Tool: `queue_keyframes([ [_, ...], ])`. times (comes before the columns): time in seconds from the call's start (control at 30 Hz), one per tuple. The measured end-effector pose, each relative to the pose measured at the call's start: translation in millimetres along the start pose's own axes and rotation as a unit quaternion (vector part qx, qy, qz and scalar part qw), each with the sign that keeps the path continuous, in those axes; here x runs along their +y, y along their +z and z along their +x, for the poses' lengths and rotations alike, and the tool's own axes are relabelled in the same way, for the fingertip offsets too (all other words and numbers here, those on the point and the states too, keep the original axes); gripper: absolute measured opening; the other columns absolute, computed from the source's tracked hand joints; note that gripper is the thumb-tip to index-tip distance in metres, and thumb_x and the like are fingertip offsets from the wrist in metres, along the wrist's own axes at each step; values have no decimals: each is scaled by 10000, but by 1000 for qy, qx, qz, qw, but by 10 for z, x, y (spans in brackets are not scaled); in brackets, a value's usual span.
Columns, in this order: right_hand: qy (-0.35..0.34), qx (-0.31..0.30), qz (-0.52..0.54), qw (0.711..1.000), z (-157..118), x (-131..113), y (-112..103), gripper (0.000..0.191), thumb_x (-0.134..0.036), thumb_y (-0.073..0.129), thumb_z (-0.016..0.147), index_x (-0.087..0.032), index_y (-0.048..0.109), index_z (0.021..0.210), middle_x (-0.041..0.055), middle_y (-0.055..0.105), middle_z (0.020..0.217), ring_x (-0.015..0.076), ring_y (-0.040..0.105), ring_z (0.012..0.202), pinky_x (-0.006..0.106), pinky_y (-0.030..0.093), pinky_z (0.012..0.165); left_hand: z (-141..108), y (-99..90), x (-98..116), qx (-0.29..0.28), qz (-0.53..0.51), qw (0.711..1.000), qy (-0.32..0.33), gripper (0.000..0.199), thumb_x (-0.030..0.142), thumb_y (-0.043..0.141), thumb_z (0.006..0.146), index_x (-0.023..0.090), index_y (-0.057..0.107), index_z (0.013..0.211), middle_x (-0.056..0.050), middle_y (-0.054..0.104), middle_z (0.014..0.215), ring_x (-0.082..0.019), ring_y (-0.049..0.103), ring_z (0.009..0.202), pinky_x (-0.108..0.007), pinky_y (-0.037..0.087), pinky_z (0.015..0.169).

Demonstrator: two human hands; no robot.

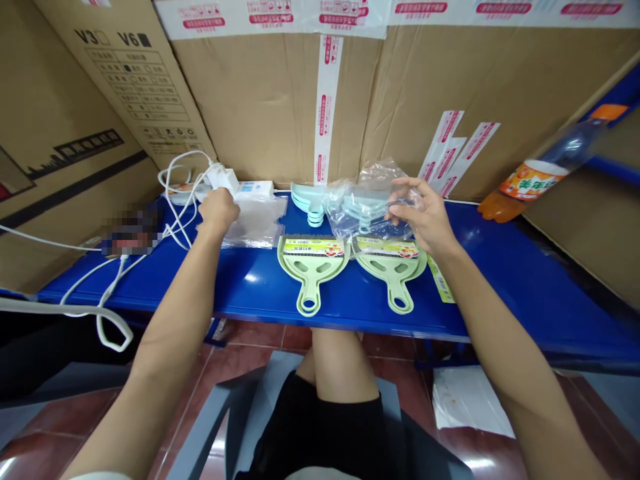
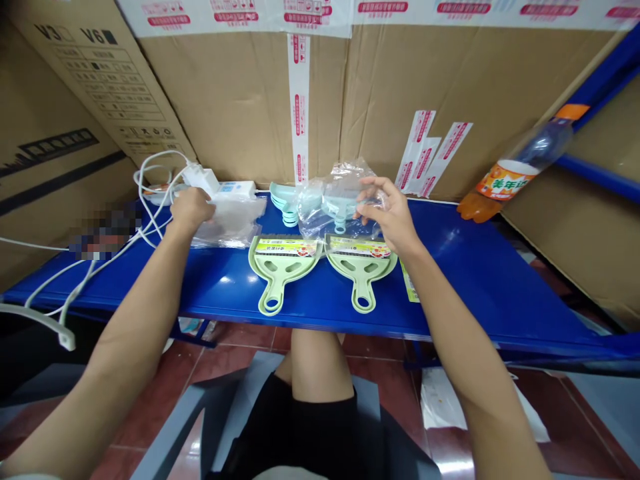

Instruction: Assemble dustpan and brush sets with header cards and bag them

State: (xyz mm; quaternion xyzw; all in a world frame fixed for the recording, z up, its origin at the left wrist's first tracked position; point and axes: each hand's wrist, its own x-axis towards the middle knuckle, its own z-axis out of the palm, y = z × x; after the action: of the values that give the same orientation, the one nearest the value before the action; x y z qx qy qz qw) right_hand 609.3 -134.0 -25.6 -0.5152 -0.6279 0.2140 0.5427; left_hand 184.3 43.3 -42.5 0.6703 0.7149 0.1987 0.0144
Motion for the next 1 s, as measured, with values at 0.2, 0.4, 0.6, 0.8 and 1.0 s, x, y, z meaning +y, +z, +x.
queue_keyframes([
  [0.2, 7, -82, 32, 996, -58, -111, -8, 848, -538, 886, 772, -416, 547, 1540, 66, 727, 1299, 332, 800, 994, 508, 674, 821, -115, -58, 252, 129, -140, 978, 82, 286, 326, 770, 964, 133, 723, 1170, -231, 700, 1437, -453, 609, 1449, -642, 490, 1237],
  [0.4, 13, -160, 77, 984, -103, -169, 54, 974, -629, 933, 813, -400, 449, 1626, 45, 747, 1168, 262, 768, 823, 434, 664, 692, -460, 95, 802, -120, -597, 747, 267, 506, 685, 710, 1034, 200, 747, 1177, -144, 818, 1182, -247, 807, 970, -355, 676, 780],
  [0.6, -12, -164, 69, 984, -116, -120, 114, 806, -649, 863, 912, -407, 515, 1598, 44, 767, 1136, 277, 782, 824, 418, 632, 635, -809, 159, 995, -317, -630, 650, 283, 584, 686, 844, 949, 126, 802, 1111, -151, 832, 929, -233, 803, 731, -284, 594, 554],
  [0.8, 5, -177, 58, 983, -148, -184, 125, 562, -595, 883, 893, -339, 701, 1359, 32, 796, 1049, 221, 724, 690, 377, 554, 580, -819, 84, 1010, -301, -663, 633, 263, 451, 547, 908, 917, 187, 785, 1160, -95, 840, 940, -220, 811, 704, -268, 605, 540],
  [1.0, 7, -218, 56, 974, -168, -205, 149, 560, -619, 847, 936, -335, 709, 1398, 26, 808, 1038, 186, 681, 646, 345, 519, 571, -881, 120, 1050, -288, -658, 642, 268, 349, 477, 920, 914, 187, 769, 1036, -71, 817, 937, -183, 787, 671, -252, 612, 546],
])
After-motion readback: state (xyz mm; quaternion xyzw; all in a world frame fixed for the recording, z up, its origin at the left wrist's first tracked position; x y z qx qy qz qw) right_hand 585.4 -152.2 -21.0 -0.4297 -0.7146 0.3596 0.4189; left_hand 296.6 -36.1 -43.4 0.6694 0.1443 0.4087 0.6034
